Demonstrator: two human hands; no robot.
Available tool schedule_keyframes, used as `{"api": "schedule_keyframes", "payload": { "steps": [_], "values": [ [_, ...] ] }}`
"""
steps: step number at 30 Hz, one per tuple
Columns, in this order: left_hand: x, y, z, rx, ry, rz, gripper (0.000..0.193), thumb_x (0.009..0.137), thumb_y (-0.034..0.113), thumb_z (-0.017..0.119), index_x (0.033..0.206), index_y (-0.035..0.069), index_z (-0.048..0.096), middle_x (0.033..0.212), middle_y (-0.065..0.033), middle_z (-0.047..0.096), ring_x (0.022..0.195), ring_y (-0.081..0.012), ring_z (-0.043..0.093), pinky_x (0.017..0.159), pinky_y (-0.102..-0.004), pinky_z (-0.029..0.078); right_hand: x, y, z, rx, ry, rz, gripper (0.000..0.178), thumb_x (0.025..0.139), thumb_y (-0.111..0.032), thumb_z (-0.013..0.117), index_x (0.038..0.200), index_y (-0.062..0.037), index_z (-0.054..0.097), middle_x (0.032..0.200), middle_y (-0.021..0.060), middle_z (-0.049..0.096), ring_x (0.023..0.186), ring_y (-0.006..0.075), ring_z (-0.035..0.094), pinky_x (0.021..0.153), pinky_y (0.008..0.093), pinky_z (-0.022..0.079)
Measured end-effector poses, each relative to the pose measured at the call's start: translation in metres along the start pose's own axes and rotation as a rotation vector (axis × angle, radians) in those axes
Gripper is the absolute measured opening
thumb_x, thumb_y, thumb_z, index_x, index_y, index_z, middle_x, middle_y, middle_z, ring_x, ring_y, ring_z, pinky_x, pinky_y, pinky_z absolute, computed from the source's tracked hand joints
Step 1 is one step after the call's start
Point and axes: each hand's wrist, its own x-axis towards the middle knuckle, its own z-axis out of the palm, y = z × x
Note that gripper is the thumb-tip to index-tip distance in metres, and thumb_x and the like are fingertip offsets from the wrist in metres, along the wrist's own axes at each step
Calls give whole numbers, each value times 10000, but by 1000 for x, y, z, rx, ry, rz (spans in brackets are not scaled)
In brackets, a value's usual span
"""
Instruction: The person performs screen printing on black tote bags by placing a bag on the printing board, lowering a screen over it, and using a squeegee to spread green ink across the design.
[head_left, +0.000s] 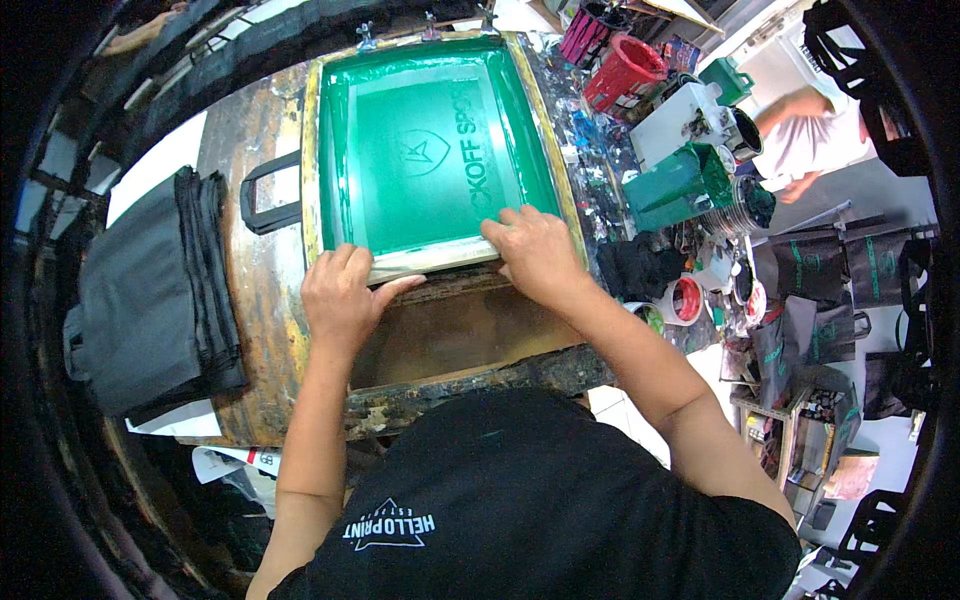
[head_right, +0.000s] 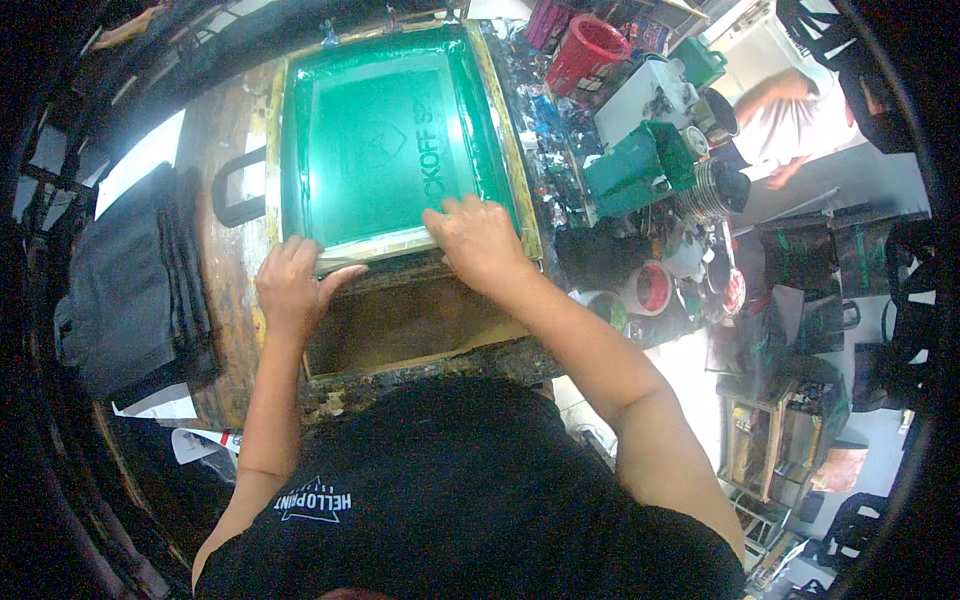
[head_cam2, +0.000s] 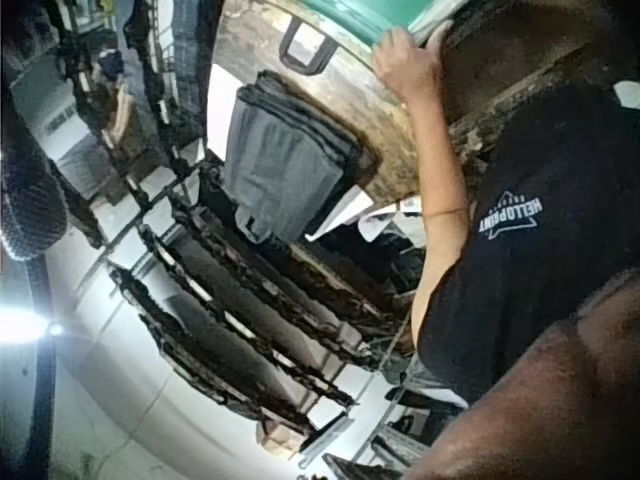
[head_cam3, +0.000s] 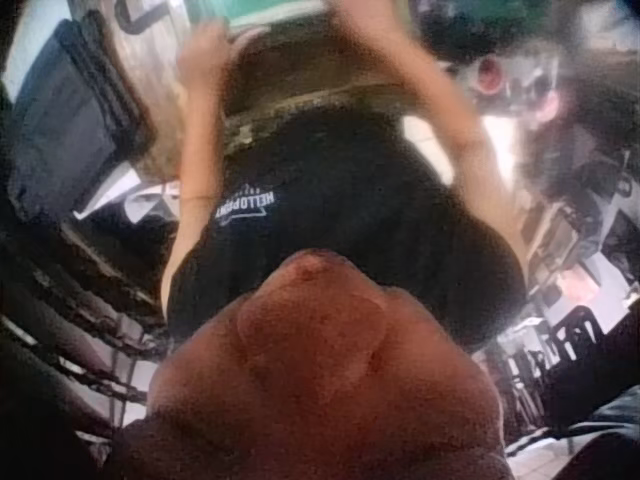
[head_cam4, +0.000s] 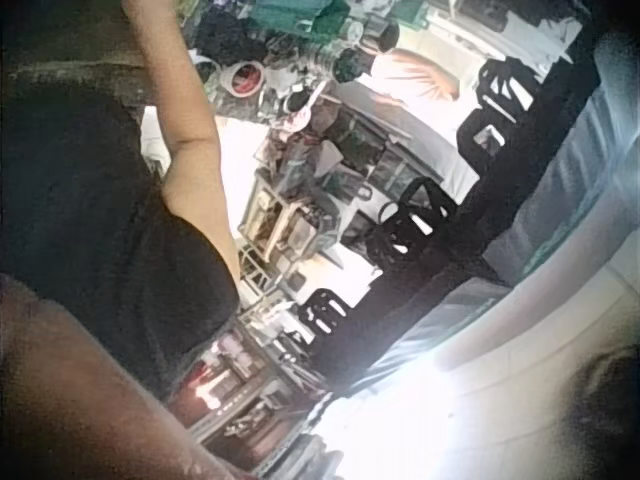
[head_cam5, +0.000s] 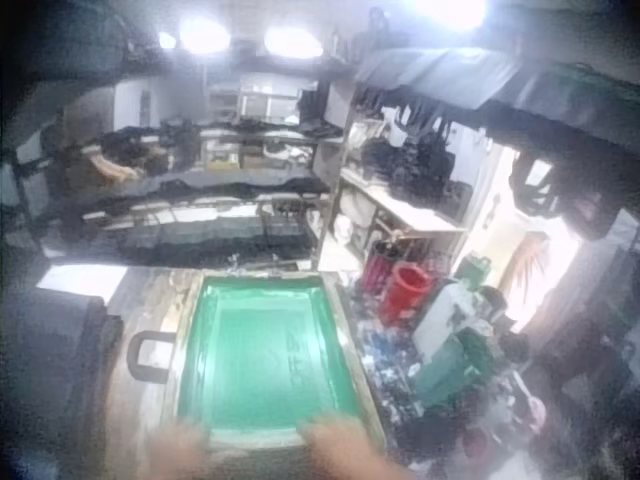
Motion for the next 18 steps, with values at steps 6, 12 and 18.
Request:
{"api": "schedule_keyframes", "payload": {
  "steps": [6, 12, 18],
  "values": [
    [-46, -21, 5, -232, 51, -107, 1034, 604, 525, 967, 1425, 49, 557, 1370, -177, 542, 1321, -413, 475, 1121, -536, 390, -18, 2, 5, 30, 197, -137, 383, 861, -199, 740, 1232, -199, 648, 1095, 85, 637, 1036, 282, 638, 962, 524, 468],
    [-97, -48, 16, -27, -162, -551, 1015, 539, 473, 1003, 1365, 26, 618, 1394, -144, 487, 1316, -373, 434, 1136, -535, 318, -44, -38, 29, 15, 313, 26, 411, 894, -183, 683, 1302, -156, 642, 1176, 57, 639, 1118, 233, 592, 1033, 542, 349],
    [-105, -50, 15, -52, -55, -568, 925, 565, 366, 1022, 1322, -21, 657, 1378, -141, 557, 1302, -355, 474, 1129, -494, 336, -38, -36, 15, 99, 345, 20, 428, 884, -170, 694, 1308, -155, 635, 1171, 48, 630, 1115, 234, 589, 1007, 517, 342]
  ]
}}
